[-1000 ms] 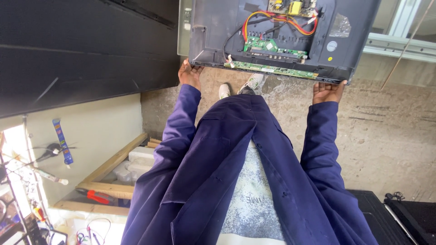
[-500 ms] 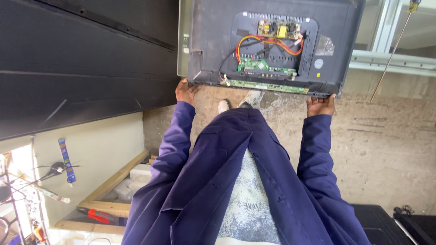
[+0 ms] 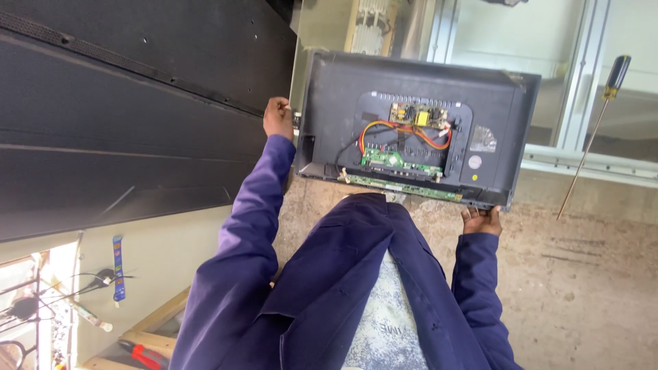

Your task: The person manipulates internal components of a television by hand and using a screwdriver, including disconnecting wires, removing a side panel, and handling a small circuit board component before reassembling the unit.

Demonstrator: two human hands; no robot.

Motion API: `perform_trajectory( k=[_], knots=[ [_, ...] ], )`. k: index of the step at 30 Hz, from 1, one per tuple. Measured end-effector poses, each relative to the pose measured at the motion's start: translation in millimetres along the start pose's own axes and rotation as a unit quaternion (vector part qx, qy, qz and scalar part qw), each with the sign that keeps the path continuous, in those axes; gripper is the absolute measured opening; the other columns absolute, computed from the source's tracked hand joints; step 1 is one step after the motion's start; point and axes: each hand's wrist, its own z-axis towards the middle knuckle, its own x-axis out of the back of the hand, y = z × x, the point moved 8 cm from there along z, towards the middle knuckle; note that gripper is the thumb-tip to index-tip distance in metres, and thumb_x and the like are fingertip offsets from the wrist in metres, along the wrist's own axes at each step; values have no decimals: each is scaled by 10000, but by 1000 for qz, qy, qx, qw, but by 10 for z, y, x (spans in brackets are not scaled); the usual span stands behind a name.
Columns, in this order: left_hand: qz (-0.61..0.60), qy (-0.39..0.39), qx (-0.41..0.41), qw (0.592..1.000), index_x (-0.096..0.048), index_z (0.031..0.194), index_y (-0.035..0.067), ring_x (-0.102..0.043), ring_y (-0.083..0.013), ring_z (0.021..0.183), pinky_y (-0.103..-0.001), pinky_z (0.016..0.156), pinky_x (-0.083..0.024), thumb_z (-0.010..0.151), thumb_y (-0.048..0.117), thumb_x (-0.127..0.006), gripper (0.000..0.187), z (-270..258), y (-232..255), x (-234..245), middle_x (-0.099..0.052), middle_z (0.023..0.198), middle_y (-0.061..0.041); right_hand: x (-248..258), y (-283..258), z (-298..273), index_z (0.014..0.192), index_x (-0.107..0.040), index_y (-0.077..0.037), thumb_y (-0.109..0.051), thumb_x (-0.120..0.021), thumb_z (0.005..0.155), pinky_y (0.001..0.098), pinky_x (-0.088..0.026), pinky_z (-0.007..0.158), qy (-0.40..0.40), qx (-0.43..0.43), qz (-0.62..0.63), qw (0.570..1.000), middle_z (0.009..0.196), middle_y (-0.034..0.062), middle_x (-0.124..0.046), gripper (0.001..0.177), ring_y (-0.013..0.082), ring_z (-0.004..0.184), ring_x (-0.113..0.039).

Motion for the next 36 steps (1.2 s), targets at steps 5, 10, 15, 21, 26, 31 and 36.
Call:
perform_trajectory(
  k=[5, 10, 15, 21, 26, 31, 36],
  knots=[
    [80, 5, -226, 971, -596, 1089, 121, -640, -343, 951, -464, 876, -524, 710, -1, -726, 419, 631, 725, -369, -598, 980, -103, 305, 115, 208, 1107, -621, -204, -468, -515, 1000, 416, -627, 762, -23, 2, 12, 1000, 1067, 27, -672, 303, 300, 1029, -692],
    [83, -75, -299, 948, -646, 1196, 97, -573, -327, 1066, -436, 910, -492, 814, 64, -698, 387, 1110, 932, -903, -626, 1128, -126, 661, 243, 255, 1061, -683, -218, -516, -638, 907, 377, -540, 745, 32, 0, -13, 999, 1011, -10, -706, 338, 265, 1008, -665],
    [77, -102, -303, 944, -673, 694, 115, -571, -256, 786, -397, 604, -476, 795, 99, -743, 124, 1351, 1003, -1149, -676, 776, -35, 409, 491, -171, 1004, -704, -152, -385, -625, 929, 319, -572, 664, 49, 36, 42, 997, 992, 50, -738, 257, 199, 890, -719],
    [64, -130, -176, 974, -627, 641, 209, -582, -224, 702, -392, 666, -435, 787, 200, -693, 160, 1574, 621, -1410, -673, 680, 20, 540, 1149, -481, 1002, -690, -165, -373, -642, 895, 362, -549, 742, 119, -26, 63, 991, 988, 33, -715, 239, 225, 941, -686],
    [53, -153, -137, 977, -468, 652, 207, -431, -161, 595, -349, 594, -390, 890, 288, -682, 331, 1673, 547, -1418, -466, 604, 48, -10, 1250, -660, 1084, -686, -124, -428, -640, 898, 439, -529, 960, 81, -26, 81, 993, 1174, 138, -687, 360, 300, 1160, -645],
    [59, -167, -147, 973, -557, 710, 216, -565, -198, 630, -374, 601, -411, 896, 246, -614, 197, 1642, 589, -1447, -611, 667, 21, -572, 1251, -600, 1106, -627, -105, -528, -600, 884, 536, -473, 1028, 40, 8, 117, 992, 1144, 154, -624, 478, 368, 1164, -595],
    [75, -162, -158, 971, -493, 728, 182, -514, -217, 616, -381, 575, -377, 938, 224, -574, 229, 1479, 649, -1279, -570, 672, -5, -364, 1311, -412, 965, -638, -147, -521, -624, 869, 562, -517, 977, 94, 28, 118, 988, 972, 102, -600, 386, 338, 966, -625]
  ],
)
